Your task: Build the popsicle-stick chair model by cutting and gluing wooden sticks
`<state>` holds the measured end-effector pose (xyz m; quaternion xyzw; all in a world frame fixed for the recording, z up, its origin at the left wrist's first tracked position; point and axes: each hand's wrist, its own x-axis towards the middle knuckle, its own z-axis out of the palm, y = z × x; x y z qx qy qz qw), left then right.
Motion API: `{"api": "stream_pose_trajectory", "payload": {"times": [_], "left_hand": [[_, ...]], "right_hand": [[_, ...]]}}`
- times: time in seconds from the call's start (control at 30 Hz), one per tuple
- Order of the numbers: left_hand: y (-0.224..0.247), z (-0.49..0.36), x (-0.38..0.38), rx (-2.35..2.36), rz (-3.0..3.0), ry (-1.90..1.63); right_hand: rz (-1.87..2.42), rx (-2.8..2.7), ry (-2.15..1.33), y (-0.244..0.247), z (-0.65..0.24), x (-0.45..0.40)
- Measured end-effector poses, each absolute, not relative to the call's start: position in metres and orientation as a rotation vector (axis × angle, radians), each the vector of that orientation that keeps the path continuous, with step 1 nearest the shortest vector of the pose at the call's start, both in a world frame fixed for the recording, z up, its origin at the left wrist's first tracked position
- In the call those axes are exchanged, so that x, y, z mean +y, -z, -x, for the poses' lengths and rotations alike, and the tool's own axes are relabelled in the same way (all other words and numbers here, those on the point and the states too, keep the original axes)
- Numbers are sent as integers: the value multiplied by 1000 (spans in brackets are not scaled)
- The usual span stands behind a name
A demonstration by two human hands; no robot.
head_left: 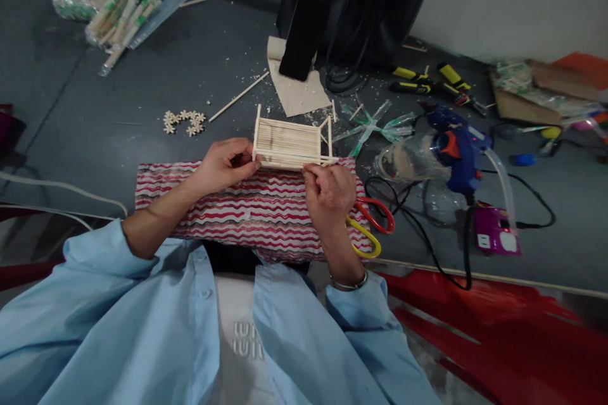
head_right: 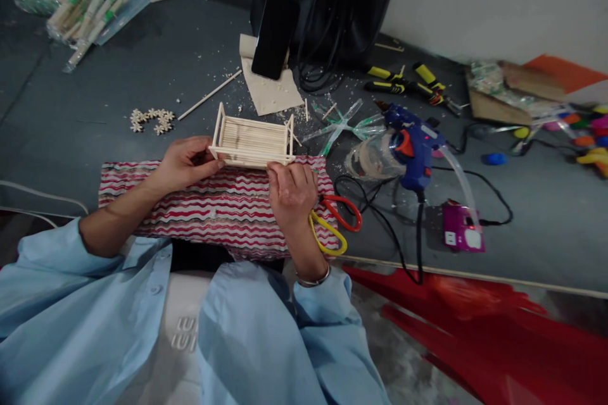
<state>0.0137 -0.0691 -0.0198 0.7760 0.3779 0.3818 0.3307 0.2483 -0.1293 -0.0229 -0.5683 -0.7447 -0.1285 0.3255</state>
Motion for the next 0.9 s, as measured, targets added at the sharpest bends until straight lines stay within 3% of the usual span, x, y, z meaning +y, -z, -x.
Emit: {"api": "stream_pose_trajectory", "payload": {"times": [0.9], "left_hand": [[26,-16,-68,927,-1731,-965]], "right_hand": [[1385,-2189,192,15,-219,-133]]}}
